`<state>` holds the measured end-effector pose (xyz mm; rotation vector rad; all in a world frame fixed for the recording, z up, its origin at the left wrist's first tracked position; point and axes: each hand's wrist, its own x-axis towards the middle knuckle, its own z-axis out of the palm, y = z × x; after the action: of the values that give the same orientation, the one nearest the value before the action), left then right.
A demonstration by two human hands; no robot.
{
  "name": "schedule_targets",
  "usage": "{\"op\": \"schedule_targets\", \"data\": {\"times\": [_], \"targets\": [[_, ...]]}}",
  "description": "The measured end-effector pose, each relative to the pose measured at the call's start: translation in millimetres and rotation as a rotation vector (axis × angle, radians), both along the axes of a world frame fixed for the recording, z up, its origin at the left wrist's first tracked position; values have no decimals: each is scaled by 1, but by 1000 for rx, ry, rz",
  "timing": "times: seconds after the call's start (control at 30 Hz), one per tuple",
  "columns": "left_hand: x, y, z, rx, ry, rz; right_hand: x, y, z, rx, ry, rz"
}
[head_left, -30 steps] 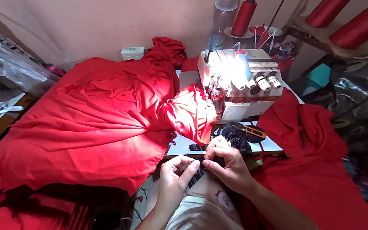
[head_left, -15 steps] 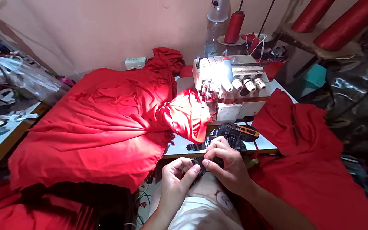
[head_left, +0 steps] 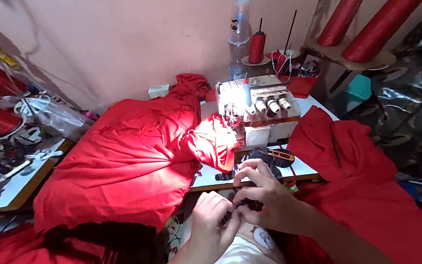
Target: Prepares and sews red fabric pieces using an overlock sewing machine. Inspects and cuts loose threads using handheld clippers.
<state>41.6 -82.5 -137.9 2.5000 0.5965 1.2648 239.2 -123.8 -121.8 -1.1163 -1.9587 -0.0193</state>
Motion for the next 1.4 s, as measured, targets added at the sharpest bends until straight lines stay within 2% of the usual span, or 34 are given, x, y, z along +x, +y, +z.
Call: {"op": "schedule_targets", "data": {"times": [0.17,0.27,0.33,0.4,0.5,0.57,0.67,0.77,0.83,0.93,1.03,1.23,1.4], "targets": [[4,13,1,28,57,-54,9,1,-10,40,64,9],[15,33,5,284,223,102,19,7,-14,105,154,-24],[27,54,4,467,373,180,28,16,-14,156,203,-124],[35,77,4,578,498,97,36,32,-14,251,175,-305],[36,87,30,406,594,-160,47,61,-19,387,33,-515],[31,85,57,317,617,-195,47,80,-23,432,-46,-573],[23,85,80,468,551,29,40,102,-31,419,-68,-571],[25,83,101,543,590,226,28,110,-33,362,-25,-559],[29,84,103,484,553,182,23,110,-33,307,5,-564],[32,82,102,281,510,38,22,105,-34,247,21,-573],[33,79,99,138,474,-26,19,98,-34,161,-23,-591],[19,85,86,26,433,-149,12,91,-40,27,-93,-530],[29,76,97,18,435,-121,9,91,-39,-39,-105,-501]]}}
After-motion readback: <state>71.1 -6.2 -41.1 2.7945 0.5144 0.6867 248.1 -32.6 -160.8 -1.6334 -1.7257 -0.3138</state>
